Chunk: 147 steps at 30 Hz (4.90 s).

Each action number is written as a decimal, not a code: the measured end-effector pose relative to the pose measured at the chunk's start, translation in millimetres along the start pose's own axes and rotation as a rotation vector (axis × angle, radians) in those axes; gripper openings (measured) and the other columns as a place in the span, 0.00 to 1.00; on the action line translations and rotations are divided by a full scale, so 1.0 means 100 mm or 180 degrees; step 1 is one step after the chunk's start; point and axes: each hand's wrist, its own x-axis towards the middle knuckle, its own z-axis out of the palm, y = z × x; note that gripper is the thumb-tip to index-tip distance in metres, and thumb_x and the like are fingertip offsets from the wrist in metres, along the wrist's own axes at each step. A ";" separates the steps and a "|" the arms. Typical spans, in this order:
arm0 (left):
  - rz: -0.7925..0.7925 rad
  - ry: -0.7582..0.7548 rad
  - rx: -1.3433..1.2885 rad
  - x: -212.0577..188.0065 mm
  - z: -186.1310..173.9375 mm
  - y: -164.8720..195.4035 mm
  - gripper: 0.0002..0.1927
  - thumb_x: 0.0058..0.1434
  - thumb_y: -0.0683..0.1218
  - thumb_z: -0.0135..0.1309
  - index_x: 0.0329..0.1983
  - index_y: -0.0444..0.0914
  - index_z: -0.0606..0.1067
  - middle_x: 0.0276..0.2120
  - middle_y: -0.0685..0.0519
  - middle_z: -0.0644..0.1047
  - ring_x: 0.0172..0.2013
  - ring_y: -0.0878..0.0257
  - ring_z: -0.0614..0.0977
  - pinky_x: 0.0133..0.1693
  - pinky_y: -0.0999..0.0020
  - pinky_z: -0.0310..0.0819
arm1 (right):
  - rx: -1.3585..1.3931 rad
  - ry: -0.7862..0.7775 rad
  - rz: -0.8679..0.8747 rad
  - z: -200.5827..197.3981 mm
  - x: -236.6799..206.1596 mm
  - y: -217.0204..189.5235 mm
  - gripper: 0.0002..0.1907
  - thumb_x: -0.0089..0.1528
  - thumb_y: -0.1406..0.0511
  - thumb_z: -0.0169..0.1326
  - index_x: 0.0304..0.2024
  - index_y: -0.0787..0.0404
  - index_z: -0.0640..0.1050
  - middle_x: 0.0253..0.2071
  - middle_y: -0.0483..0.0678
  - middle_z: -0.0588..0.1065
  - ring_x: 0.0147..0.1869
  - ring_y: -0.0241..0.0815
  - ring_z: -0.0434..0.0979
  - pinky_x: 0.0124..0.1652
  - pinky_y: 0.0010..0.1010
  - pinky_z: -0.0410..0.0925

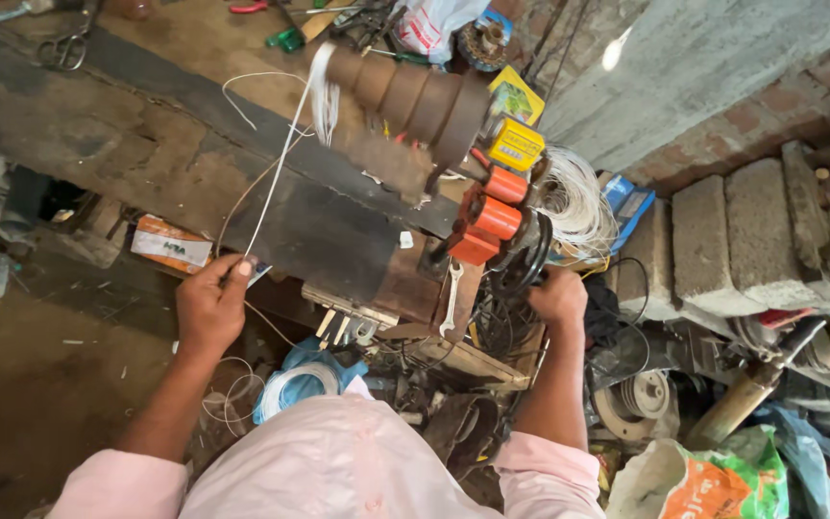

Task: The person operates a manual wire-winding machine, feeding white wire onto a rotating drum and turning a hand crank. They pause to gather and straighten a coil of wire from a blue bag, then resume winding. The workspace is cluttered with tools and materials.

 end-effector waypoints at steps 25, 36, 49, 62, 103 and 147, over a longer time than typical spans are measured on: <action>-0.0366 -0.0069 0.0019 -0.12 -0.05 0.03 0.15 0.68 0.50 0.56 0.47 0.33 0.81 0.19 0.52 0.65 0.23 0.70 0.64 0.25 0.68 0.62 | -0.0060 0.0108 -0.0043 0.00 0.90 0.08 0.23 0.58 0.48 0.59 0.46 0.54 0.85 0.43 0.62 0.80 0.50 0.63 0.80 0.49 0.51 0.72; -0.0222 0.0015 0.0232 -0.18 -0.06 0.05 0.14 0.68 0.49 0.56 0.46 0.33 0.81 0.17 0.53 0.70 0.20 0.70 0.68 0.24 0.68 0.63 | -0.0159 -0.0239 -0.0024 0.22 1.08 0.08 0.23 0.61 0.50 0.54 0.45 0.60 0.84 0.44 0.65 0.80 0.52 0.66 0.80 0.49 0.54 0.71; -0.0228 0.0089 0.0069 -0.30 -0.06 -0.03 0.15 0.67 0.49 0.56 0.50 0.33 0.80 0.21 0.55 0.73 0.25 0.72 0.69 0.28 0.71 0.67 | 0.0175 -0.0059 -0.0213 0.47 0.73 0.06 0.25 0.57 0.51 0.55 0.47 0.63 0.81 0.45 0.65 0.79 0.53 0.68 0.79 0.49 0.54 0.71; -0.0188 0.0137 0.0320 -0.35 -0.13 0.08 0.14 0.67 0.49 0.57 0.47 0.33 0.81 0.19 0.49 0.73 0.21 0.67 0.71 0.27 0.67 0.68 | -0.0532 -0.0166 -0.0348 0.65 0.13 0.13 0.27 0.51 0.48 0.62 0.40 0.62 0.83 0.42 0.62 0.80 0.48 0.63 0.81 0.46 0.50 0.74; 0.0021 0.0120 0.0028 -0.20 -0.03 0.03 0.15 0.68 0.49 0.57 0.47 0.31 0.80 0.20 0.53 0.74 0.24 0.71 0.71 0.28 0.70 0.68 | -0.0037 0.0034 -0.0103 -0.09 0.76 0.10 0.22 0.57 0.49 0.59 0.43 0.58 0.85 0.42 0.63 0.80 0.49 0.63 0.81 0.48 0.51 0.72; -0.0196 0.0230 0.0351 -0.45 -0.15 0.02 0.14 0.67 0.49 0.57 0.46 0.33 0.81 0.18 0.49 0.72 0.21 0.66 0.70 0.27 0.66 0.68 | -0.0275 -0.0090 -0.0892 0.57 0.15 0.10 0.22 0.54 0.52 0.59 0.41 0.61 0.82 0.42 0.62 0.80 0.49 0.63 0.81 0.45 0.51 0.73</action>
